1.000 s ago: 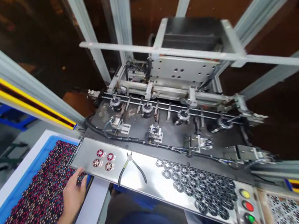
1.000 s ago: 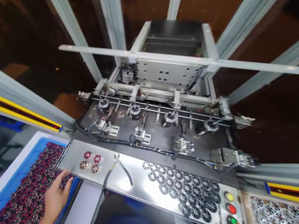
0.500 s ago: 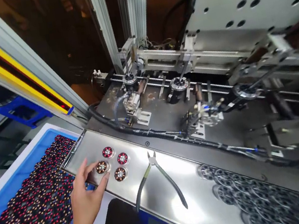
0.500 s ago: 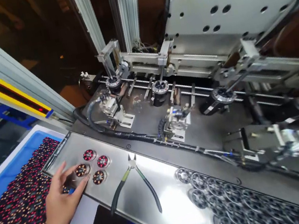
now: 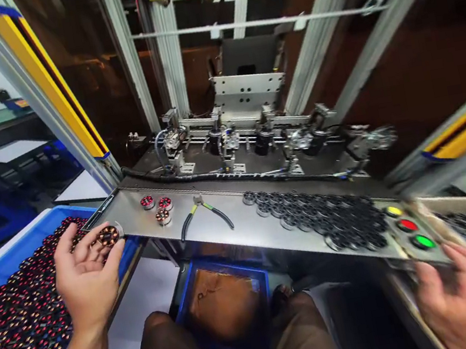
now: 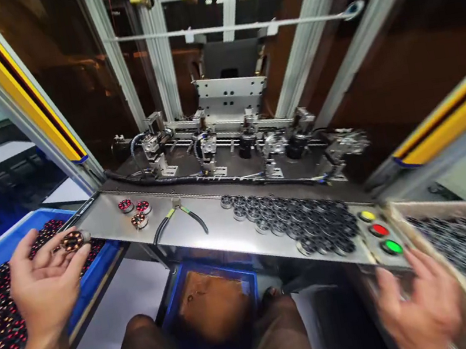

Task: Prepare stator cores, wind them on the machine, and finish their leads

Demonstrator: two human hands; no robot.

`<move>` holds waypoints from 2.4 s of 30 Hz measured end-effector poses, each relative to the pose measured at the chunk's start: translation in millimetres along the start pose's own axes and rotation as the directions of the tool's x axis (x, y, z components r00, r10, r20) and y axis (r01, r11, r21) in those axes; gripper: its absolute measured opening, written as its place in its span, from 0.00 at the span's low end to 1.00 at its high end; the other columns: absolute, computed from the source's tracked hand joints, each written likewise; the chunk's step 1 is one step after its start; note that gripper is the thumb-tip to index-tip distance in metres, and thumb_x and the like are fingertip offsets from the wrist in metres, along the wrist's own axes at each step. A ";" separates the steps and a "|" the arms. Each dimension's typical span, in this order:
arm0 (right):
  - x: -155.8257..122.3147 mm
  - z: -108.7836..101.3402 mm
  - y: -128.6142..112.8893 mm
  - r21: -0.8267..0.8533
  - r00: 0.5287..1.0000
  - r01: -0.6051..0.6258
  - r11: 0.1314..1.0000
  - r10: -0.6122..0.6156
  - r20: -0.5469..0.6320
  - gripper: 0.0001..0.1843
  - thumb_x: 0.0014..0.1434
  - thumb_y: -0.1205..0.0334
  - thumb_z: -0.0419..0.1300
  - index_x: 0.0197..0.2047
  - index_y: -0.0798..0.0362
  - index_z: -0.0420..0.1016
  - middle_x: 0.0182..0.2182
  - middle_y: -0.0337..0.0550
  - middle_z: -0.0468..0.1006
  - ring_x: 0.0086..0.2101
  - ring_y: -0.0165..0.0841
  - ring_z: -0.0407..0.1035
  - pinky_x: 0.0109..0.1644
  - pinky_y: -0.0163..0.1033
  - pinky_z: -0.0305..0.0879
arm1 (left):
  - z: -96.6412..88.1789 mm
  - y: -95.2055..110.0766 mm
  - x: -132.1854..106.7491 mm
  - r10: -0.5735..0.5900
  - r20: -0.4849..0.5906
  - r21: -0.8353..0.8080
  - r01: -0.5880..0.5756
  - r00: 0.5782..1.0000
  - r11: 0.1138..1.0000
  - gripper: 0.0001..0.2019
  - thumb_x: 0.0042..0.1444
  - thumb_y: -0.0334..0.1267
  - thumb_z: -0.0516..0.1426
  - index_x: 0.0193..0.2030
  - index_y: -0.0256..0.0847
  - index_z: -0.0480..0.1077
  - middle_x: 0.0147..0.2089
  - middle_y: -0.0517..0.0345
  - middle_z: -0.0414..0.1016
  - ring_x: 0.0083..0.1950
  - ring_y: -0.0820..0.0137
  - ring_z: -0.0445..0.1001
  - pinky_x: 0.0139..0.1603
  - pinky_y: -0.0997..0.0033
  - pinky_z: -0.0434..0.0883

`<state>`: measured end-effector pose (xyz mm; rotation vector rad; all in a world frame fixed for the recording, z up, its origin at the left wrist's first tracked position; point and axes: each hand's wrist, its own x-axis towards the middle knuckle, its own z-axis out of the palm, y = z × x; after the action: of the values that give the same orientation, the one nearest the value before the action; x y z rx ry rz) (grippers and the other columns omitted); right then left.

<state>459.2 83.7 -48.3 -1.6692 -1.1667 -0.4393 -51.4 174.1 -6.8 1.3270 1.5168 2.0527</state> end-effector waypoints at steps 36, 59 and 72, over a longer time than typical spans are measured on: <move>-123.4 -22.2 -200.2 -0.235 -0.242 -0.970 0.066 -0.391 0.888 0.21 0.41 0.55 0.75 0.27 0.61 0.73 0.21 0.43 0.79 0.17 0.25 0.71 0.17 0.26 0.68 | -16.4 67.8 -184.8 0.229 0.582 -0.344 -0.019 0.781 0.939 0.43 0.45 0.17 0.64 0.67 0.49 0.58 0.51 0.54 0.78 0.50 0.65 0.78 0.50 0.67 0.77; -113.5 -36.4 -192.9 0.140 0.094 -0.964 0.225 -0.204 0.974 0.17 0.53 0.54 0.69 0.25 0.57 0.70 0.16 0.33 0.71 0.16 0.21 0.62 0.21 0.28 0.57 | -6.7 81.3 -192.5 -0.093 0.787 -0.297 0.507 0.610 0.809 0.39 0.47 0.22 0.65 0.64 0.55 0.60 0.51 0.54 0.76 0.45 0.70 0.79 0.45 0.73 0.78; -127.6 -39.6 -167.3 0.194 0.124 -0.850 0.490 -0.173 0.977 0.18 0.43 0.53 0.74 0.29 0.56 0.74 0.23 0.37 0.74 0.23 0.25 0.65 0.29 0.32 0.61 | -7.6 78.0 -185.8 -0.088 0.787 -0.313 0.518 0.610 0.796 0.34 0.50 0.23 0.64 0.61 0.54 0.63 0.49 0.55 0.79 0.47 0.70 0.79 0.46 0.76 0.77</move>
<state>266.5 -9.0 -38.5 -1.1718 -1.2623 1.6662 67.0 13.2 -34.6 1.2911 0.6737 1.2595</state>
